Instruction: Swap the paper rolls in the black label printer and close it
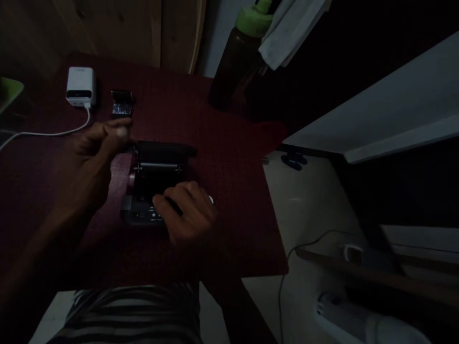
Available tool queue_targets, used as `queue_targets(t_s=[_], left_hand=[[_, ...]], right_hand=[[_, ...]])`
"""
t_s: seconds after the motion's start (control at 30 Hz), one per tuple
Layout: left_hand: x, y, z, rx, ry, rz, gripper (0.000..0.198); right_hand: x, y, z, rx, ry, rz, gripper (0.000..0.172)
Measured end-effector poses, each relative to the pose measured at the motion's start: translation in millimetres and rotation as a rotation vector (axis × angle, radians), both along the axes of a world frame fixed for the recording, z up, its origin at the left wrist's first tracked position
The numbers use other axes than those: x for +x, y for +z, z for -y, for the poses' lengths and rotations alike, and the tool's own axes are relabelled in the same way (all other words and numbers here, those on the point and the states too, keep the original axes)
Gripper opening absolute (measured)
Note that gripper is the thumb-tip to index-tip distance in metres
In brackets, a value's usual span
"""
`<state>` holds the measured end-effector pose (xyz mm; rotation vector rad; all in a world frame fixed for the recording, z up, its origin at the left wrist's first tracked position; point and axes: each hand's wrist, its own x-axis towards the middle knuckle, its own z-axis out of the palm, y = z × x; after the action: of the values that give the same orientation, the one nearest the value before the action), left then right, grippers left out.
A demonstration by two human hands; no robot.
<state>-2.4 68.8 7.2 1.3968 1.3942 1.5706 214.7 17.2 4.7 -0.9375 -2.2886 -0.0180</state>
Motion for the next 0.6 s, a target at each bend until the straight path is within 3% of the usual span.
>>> queue_targets(t_s=[0.07,0.1,0.2,0.3,0.4,0.6], left_hand=[[4,-11.1,18,-0.071,0.007,0.069,0.015],[5,-17.2,27,-0.114,0.029,0.112,0.022],[6,-33.4,50,-0.278,0.03,0.205,0.069],[7,-41.5,61,-0.411,-0.021,0.281,0.08],[9,-41.0,62,-0.447,-0.083,0.354,0.08],[11,-28.3,62,-0.469,-0.087,0.358,0.067]], right_hand=[[-1,-2.5,6,0.046,-0.034,0.033,0.019],[-2,-3.5,8,0.075,-0.055,0.036,0.019],[-4,-5.1,11,0.118,-0.126,0.034,0.019],[-4,-5.6,8,0.044,-0.103,-0.012,0.015],[-3,-4.4,4,-0.055,-0.045,-0.056,0.017],[-4,2.0,4,-0.172,-0.07,-0.035,0.025]])
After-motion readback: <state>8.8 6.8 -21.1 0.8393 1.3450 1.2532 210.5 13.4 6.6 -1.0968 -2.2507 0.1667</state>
